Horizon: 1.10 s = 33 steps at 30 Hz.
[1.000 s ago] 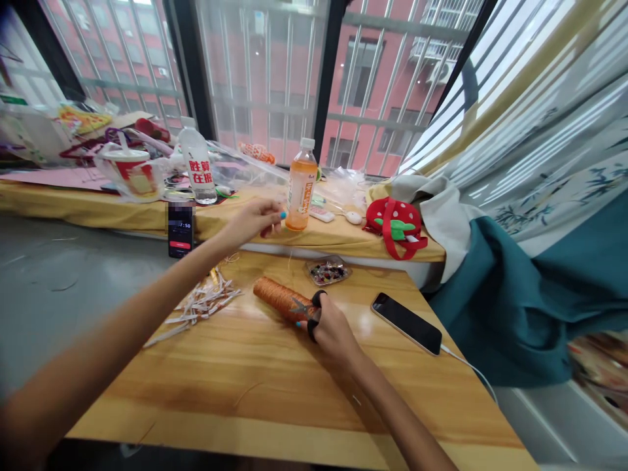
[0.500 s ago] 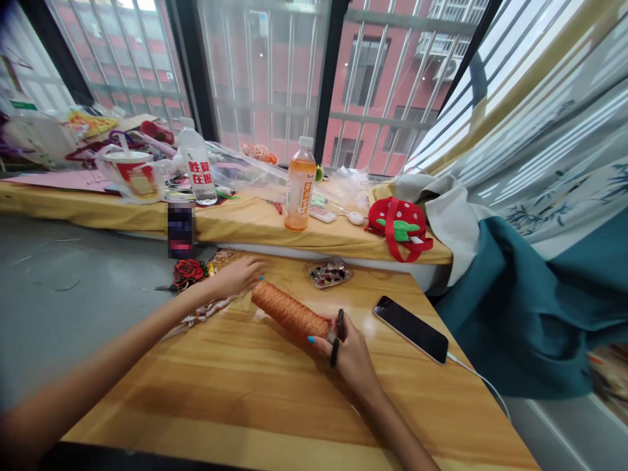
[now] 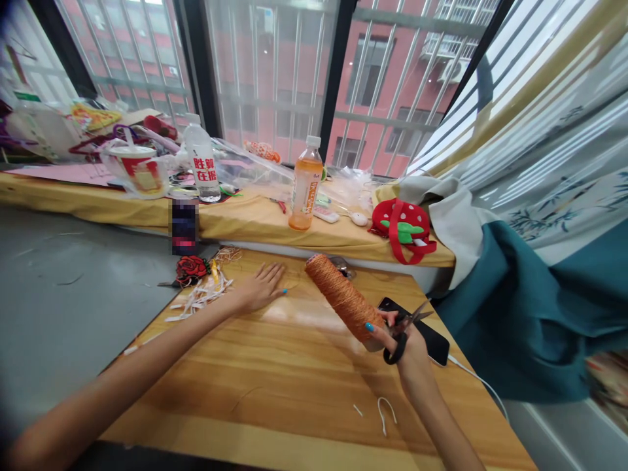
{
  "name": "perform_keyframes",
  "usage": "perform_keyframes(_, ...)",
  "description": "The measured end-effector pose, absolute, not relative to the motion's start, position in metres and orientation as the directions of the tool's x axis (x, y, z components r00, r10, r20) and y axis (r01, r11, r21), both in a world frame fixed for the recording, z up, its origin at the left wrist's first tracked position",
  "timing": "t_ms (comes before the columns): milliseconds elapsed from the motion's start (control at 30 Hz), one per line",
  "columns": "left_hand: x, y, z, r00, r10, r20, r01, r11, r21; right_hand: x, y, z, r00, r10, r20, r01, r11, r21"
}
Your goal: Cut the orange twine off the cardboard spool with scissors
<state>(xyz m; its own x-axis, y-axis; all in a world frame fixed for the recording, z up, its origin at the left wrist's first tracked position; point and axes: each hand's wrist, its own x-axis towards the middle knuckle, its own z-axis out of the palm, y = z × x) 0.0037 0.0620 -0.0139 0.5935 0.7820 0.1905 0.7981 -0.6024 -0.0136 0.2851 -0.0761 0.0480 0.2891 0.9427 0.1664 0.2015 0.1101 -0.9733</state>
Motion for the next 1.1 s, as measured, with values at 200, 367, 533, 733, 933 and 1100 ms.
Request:
perform_keyframes(200,0.026,0.096,0.013,0.552,0.771,0.317,0.814,-0.580,-0.007,0.304,-0.076,0.047,0.313,0.935,0.166,0.101,0.141,-0.985)
perform_keyframes(367,0.048,0.101,0.020,0.659,0.684,0.315,0.734,-0.676,-0.067,0.303,-0.078,0.046,0.333,0.933,0.139,0.071,0.122,-0.990)
perform_keyframes(533,0.041,0.100,0.039,0.698,0.630,0.339,0.699,-0.703,-0.131,0.300,-0.080,0.041,0.349,0.933,0.090,0.040,0.081,-0.996)
perform_keyframes(733,-0.003,0.093,0.043,0.817,0.488,0.307,0.571,-0.760,-0.311,0.293,-0.078,0.039,0.308,0.950,0.052,0.026,0.046,-0.999)
perform_keyframes(933,-0.029,0.044,0.038,0.712,0.474,0.518,0.644,-0.736,-0.210,0.271,-0.065,0.035,0.209,0.977,0.042,0.049,0.033,-0.998)
perform_keyframes(1100,-0.017,-0.014,0.058,0.722,0.240,0.649,0.495,-0.834,-0.243,0.246,-0.057,0.040,0.060,0.998,0.014,0.079,0.009,-0.997)
